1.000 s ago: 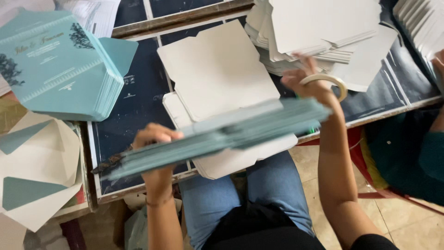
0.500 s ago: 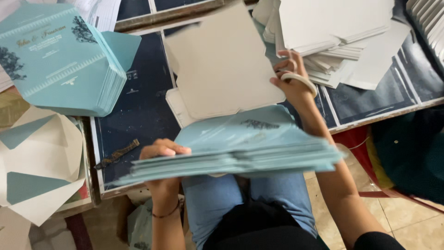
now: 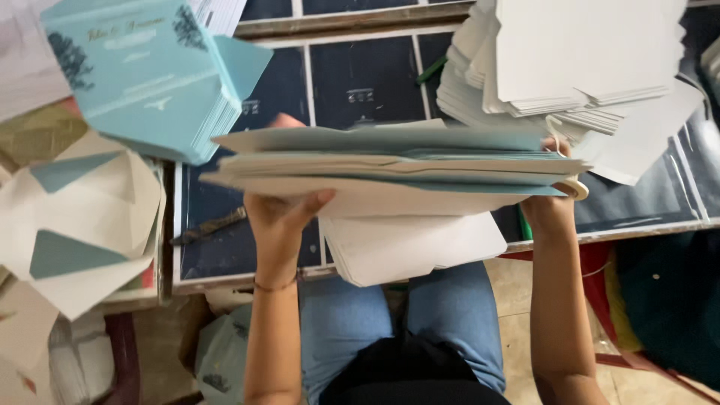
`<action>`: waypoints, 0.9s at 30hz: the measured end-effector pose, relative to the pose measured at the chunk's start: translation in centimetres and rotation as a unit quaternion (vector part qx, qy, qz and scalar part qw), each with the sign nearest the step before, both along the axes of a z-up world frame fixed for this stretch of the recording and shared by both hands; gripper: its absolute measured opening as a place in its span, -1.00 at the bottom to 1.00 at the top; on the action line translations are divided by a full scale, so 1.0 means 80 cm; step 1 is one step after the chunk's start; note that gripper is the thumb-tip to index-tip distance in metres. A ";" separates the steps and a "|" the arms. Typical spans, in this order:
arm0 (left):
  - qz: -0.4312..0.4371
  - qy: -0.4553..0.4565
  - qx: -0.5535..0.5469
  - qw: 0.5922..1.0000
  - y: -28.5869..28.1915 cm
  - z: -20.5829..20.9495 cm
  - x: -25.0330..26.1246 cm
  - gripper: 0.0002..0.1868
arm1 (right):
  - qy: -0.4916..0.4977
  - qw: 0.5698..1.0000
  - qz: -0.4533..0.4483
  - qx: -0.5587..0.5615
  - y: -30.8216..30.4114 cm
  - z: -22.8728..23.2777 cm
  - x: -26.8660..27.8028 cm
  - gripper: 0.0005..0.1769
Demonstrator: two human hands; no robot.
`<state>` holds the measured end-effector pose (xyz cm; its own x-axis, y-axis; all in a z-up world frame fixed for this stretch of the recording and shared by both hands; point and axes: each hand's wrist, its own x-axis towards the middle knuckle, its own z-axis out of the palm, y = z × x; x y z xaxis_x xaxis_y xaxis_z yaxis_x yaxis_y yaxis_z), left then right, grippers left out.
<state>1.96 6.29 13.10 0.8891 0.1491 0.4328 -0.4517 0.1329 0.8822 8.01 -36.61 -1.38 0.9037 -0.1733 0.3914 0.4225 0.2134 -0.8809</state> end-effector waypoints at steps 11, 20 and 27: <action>0.034 -0.047 0.015 0.998 0.033 0.023 -0.004 0.28 | -0.018 0.989 0.113 -0.090 0.034 0.102 -0.110 0.47; -0.057 0.032 0.045 0.997 0.052 0.014 -0.009 -0.35 | -0.164 0.857 -0.156 -0.464 0.105 0.136 -0.114 -0.31; -0.054 0.023 0.063 0.996 0.016 -0.013 -0.011 -0.28 | -0.081 0.862 -0.101 -0.490 0.086 0.098 -0.119 -0.78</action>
<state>1.04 7.60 12.07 0.9160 -0.0017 0.4012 -0.4003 0.0647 0.9141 -1.47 -29.70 6.44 0.8134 0.1650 0.5578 0.4988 -0.6911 -0.5229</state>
